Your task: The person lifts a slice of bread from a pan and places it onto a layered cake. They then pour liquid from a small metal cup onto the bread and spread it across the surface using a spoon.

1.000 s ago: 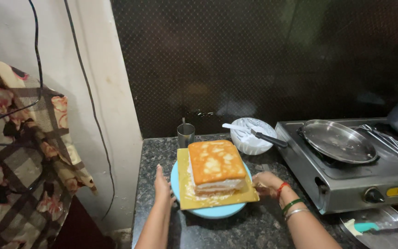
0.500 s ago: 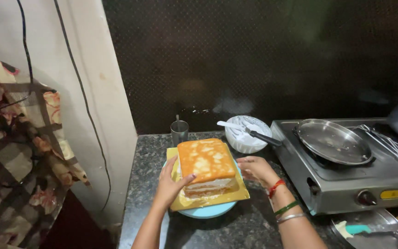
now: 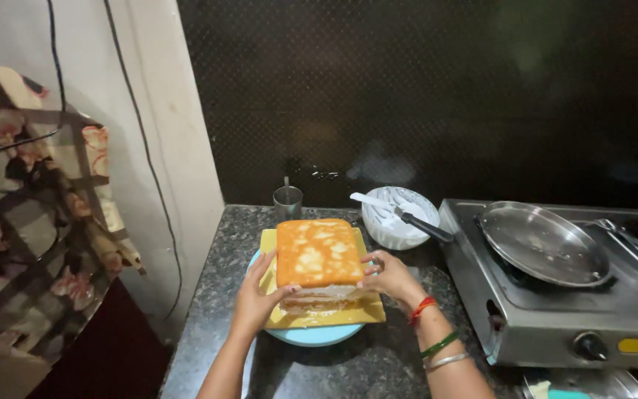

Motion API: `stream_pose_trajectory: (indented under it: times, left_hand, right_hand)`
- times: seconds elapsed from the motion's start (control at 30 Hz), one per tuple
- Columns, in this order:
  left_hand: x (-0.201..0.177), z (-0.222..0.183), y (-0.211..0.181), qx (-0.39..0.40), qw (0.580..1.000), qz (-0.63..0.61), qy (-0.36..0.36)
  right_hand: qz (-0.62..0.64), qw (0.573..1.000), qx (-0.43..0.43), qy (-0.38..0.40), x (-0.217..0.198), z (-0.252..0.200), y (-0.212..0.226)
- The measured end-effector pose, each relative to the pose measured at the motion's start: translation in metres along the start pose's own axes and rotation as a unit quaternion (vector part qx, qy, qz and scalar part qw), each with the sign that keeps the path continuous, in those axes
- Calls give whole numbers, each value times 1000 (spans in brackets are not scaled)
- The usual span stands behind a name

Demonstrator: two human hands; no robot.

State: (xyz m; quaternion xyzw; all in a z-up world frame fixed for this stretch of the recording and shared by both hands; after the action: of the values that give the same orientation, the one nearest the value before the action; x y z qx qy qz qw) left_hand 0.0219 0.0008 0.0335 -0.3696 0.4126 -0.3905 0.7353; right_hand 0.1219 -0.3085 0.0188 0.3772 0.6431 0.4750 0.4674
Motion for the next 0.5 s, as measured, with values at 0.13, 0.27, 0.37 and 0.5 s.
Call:
stream_pose_trajectory:
  times: [0.13,0.27,0.37,0.5]
  left_hand:
    - [3,-3,18,-26,999,12,-23]
    - [4,-2,24,-35,998,11,-52]
    - [1,-5,11,-47,997,10,-58]
    - [1,-8,13,-40,997,9,-72]
  right_hand:
    - [-66,996,-55,-40,0,-1,11]
    - [-102,988,-99,-65,-2,0,23]
    - [-73,991,-102,-42,-1,6,16]
    - [-99,992,-72,-31,4,-12,32]
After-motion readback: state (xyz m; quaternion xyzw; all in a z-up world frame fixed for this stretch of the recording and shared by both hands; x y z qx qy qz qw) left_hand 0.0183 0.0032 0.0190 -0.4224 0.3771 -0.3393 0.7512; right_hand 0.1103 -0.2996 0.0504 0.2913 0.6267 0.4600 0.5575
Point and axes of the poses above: each hand's wrist, its own z-axis towards the middle knuckle, its own x-axis out of the palm, y = z × x, the point moved 4 cm from there along z, towards the middle knuckle
